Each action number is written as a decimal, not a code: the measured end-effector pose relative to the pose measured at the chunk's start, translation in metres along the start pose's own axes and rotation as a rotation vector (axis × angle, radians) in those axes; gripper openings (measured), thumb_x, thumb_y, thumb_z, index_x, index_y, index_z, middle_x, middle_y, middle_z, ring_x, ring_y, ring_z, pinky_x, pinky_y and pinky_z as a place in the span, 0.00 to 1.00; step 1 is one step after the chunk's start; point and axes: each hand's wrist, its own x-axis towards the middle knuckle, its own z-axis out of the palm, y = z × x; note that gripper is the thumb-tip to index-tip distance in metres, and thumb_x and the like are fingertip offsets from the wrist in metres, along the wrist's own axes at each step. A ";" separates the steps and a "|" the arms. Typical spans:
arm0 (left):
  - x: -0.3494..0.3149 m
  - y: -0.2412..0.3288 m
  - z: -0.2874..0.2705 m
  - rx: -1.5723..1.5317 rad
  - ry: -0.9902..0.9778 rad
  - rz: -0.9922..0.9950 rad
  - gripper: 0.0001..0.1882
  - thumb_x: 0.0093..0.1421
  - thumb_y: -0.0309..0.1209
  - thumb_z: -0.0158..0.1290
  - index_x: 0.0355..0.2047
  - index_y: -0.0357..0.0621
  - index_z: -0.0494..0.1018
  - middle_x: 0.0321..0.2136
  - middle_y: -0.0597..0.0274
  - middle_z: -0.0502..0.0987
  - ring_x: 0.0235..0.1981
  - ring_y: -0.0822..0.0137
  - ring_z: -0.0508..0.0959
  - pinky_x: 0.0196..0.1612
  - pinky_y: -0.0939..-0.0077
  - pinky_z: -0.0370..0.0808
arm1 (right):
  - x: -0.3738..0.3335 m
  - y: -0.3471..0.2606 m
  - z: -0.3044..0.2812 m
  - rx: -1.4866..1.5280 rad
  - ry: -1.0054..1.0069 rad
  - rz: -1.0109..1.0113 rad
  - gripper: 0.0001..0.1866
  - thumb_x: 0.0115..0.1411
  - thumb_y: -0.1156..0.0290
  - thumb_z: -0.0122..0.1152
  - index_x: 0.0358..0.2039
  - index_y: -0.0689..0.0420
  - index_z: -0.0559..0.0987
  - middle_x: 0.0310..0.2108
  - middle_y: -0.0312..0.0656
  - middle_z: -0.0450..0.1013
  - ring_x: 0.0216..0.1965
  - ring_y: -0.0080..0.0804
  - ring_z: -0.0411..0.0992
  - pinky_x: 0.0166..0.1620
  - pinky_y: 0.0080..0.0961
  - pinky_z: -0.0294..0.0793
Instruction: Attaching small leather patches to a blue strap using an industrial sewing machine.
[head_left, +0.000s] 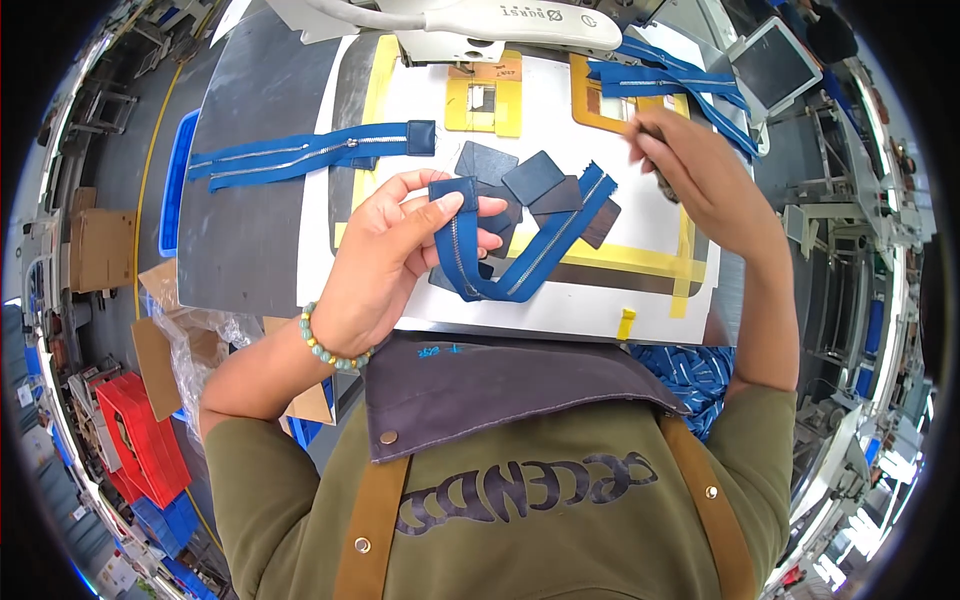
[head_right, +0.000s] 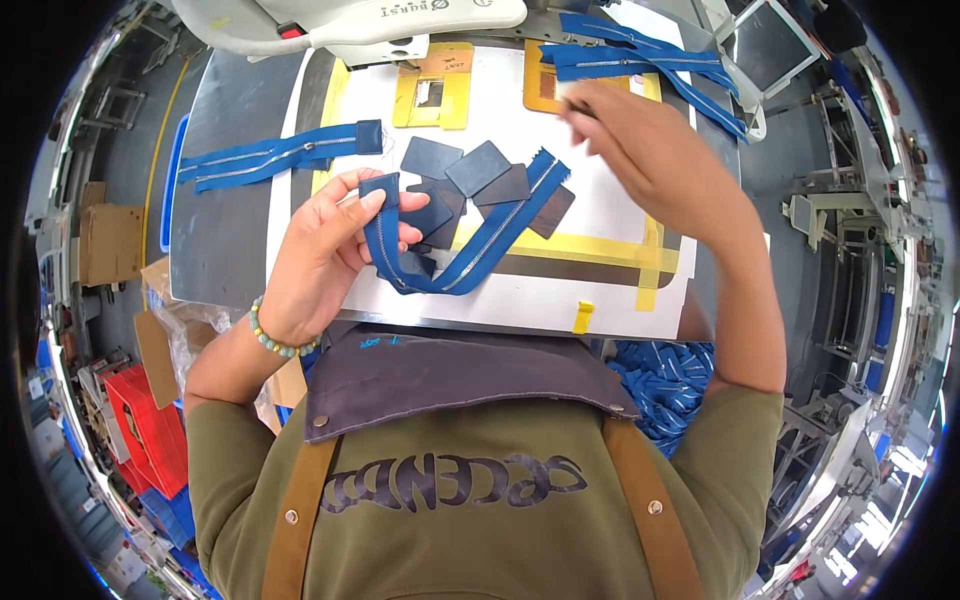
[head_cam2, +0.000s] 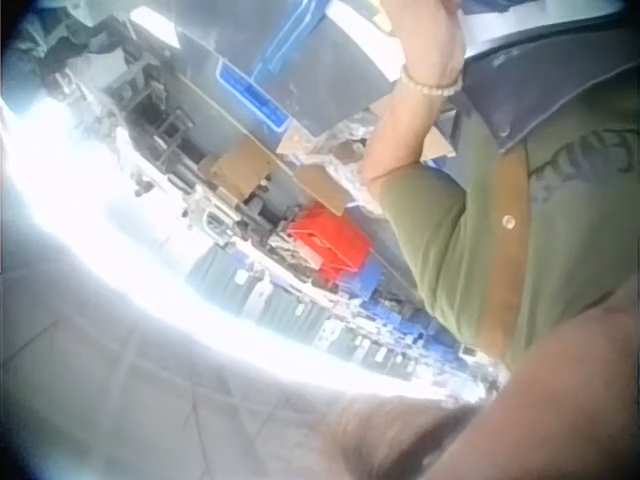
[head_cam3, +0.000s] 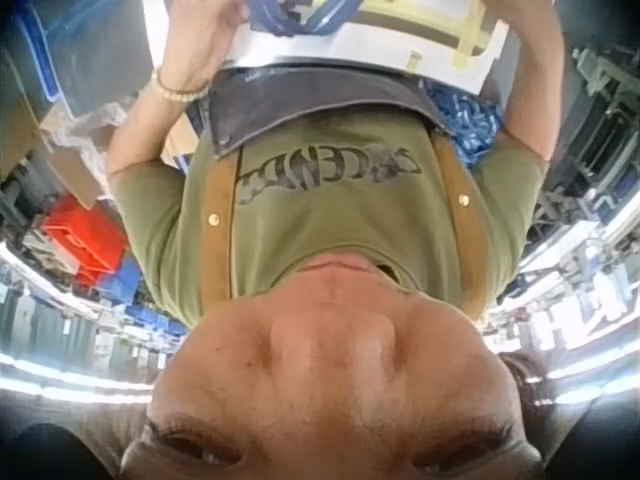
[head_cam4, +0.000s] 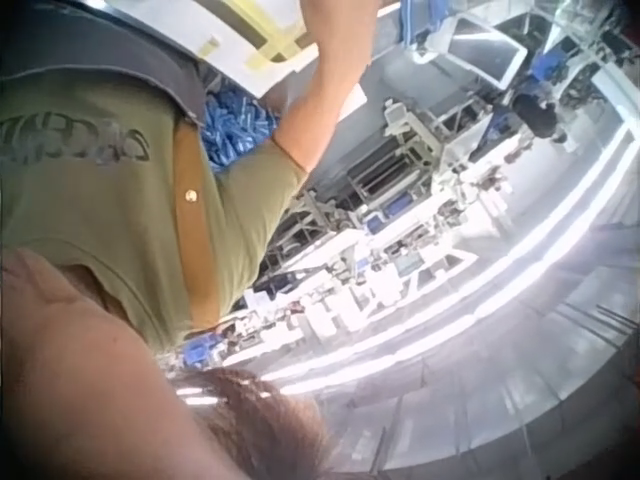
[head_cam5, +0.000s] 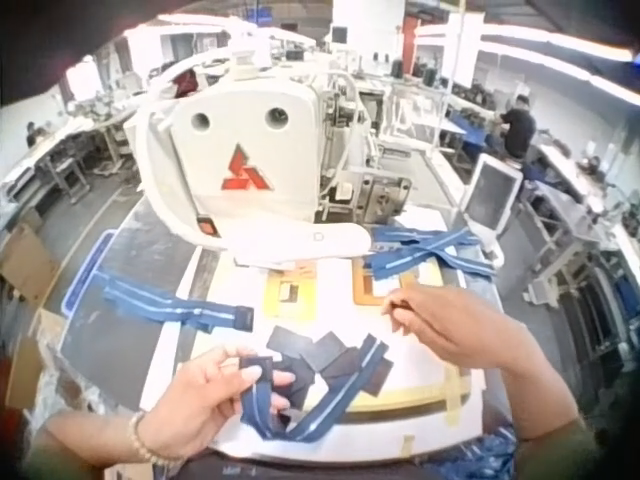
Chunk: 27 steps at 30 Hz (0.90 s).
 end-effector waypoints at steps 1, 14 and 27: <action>0.002 0.001 -0.001 -0.006 -0.024 -0.030 0.20 0.75 0.35 0.51 0.62 0.39 0.66 0.52 0.47 0.82 0.43 0.68 0.87 0.47 0.74 0.85 | 0.014 -0.006 0.001 0.152 -0.133 0.051 0.18 0.79 0.60 0.46 0.57 0.58 0.76 0.33 0.46 0.74 0.33 0.37 0.73 0.42 0.32 0.75; 0.005 0.011 -0.031 0.133 -0.085 -0.034 0.17 0.75 0.36 0.52 0.56 0.37 0.72 0.44 0.51 0.86 0.40 0.72 0.85 0.48 0.76 0.82 | 0.101 -0.009 0.071 -0.092 -0.390 -0.232 0.19 0.73 0.56 0.56 0.47 0.61 0.81 0.44 0.52 0.79 0.47 0.52 0.78 0.50 0.42 0.76; 0.001 0.019 -0.018 0.260 -0.224 -0.016 0.13 0.74 0.33 0.52 0.52 0.39 0.76 0.44 0.53 0.86 0.45 0.70 0.85 0.50 0.73 0.82 | 0.098 0.001 0.081 -0.417 -0.143 -0.280 0.14 0.71 0.57 0.57 0.38 0.55 0.81 0.34 0.42 0.81 0.41 0.46 0.81 0.42 0.43 0.79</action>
